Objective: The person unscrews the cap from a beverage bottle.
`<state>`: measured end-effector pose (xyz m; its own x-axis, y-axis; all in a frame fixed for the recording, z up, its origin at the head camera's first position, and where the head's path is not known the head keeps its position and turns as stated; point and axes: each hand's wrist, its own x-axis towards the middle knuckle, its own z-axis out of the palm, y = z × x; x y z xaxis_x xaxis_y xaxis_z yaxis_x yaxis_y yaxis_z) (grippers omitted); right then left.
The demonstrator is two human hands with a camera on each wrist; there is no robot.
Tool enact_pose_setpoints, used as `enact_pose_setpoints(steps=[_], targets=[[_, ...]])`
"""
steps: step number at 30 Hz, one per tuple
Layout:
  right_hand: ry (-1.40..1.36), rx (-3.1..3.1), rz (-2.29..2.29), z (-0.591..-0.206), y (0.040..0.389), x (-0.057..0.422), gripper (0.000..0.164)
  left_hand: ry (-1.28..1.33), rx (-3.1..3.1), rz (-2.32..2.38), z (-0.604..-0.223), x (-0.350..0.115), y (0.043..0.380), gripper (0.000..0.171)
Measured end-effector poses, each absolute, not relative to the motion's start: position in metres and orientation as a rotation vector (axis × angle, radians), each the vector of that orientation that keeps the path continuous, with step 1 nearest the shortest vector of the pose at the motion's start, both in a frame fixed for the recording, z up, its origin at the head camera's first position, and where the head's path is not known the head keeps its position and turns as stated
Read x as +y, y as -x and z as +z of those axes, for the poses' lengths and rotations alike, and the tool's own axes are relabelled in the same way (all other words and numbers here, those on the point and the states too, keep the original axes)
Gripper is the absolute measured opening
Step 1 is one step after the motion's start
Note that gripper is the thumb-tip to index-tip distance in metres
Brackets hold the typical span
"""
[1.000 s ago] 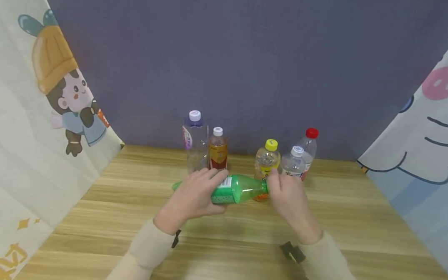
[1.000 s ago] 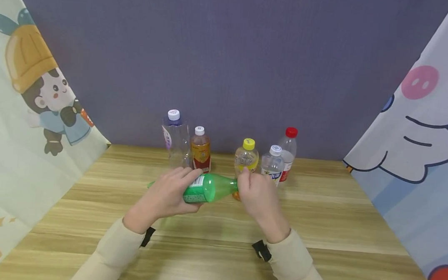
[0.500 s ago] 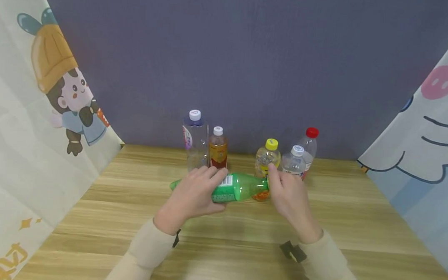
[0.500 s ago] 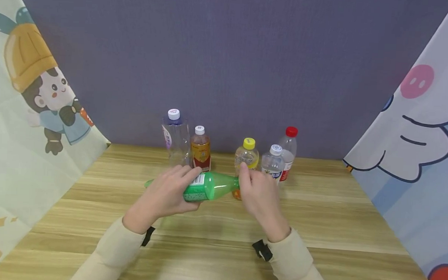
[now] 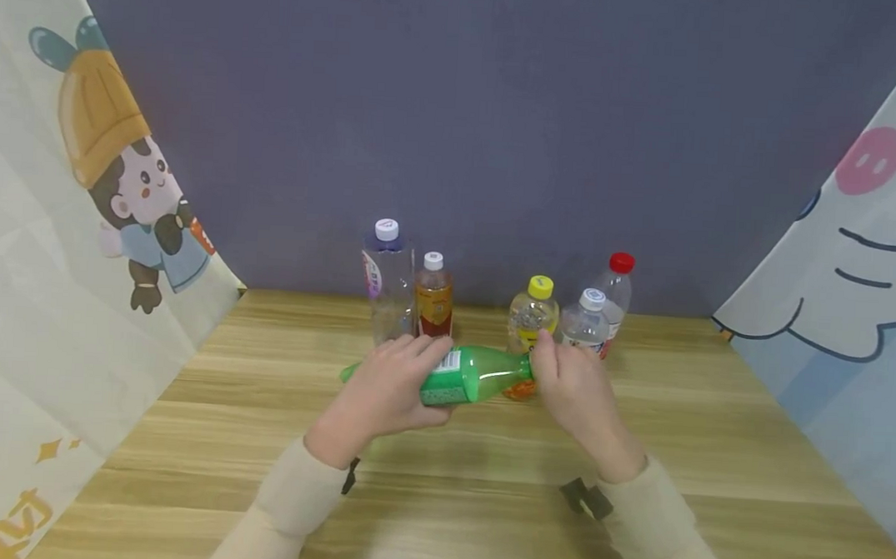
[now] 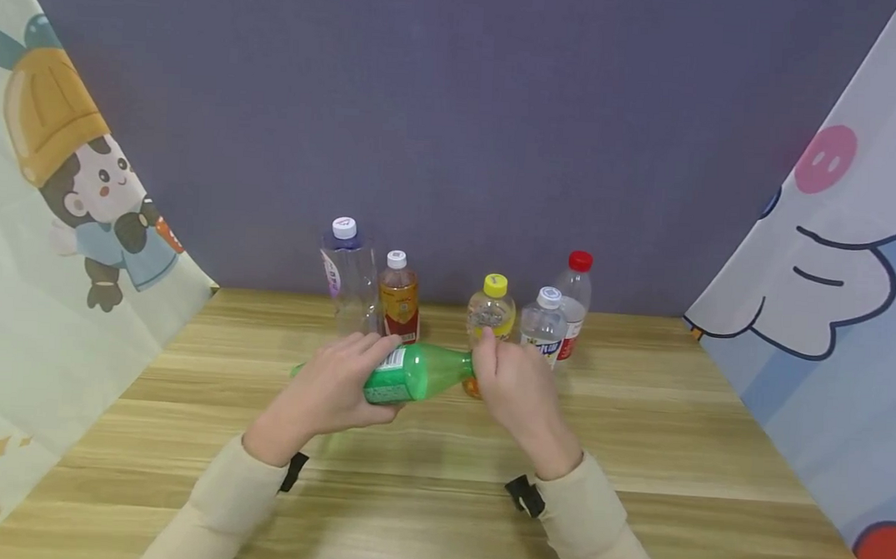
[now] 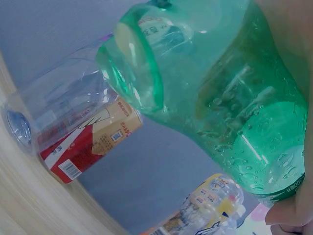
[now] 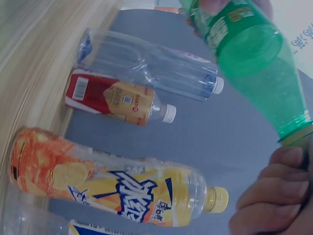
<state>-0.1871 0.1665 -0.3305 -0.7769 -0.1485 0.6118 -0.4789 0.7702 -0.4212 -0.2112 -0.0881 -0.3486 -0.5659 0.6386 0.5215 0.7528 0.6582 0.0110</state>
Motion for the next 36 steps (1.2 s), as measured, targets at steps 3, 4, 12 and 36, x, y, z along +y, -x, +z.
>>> enact_pose_setpoints(steps=[3,4,12,36], targets=[[-0.565,-2.297,0.728,-0.334,0.19,0.167,0.049,1.091,-2.419,-0.362,-0.347,-0.089,0.211,0.07],[-0.581,-2.276,0.719,-0.335,0.191,0.168,0.048,1.095,-2.425,-0.377,-0.347,-0.09,0.211,0.07],[-0.371,-2.42,0.85,-0.33,0.185,0.167,0.057,1.096,-2.448,-0.412,-0.346,-0.09,0.212,0.069],[-0.523,-2.235,0.865,-0.333,0.188,0.167,0.049,1.115,-2.449,-0.498,-0.346,-0.092,0.212,0.069]])
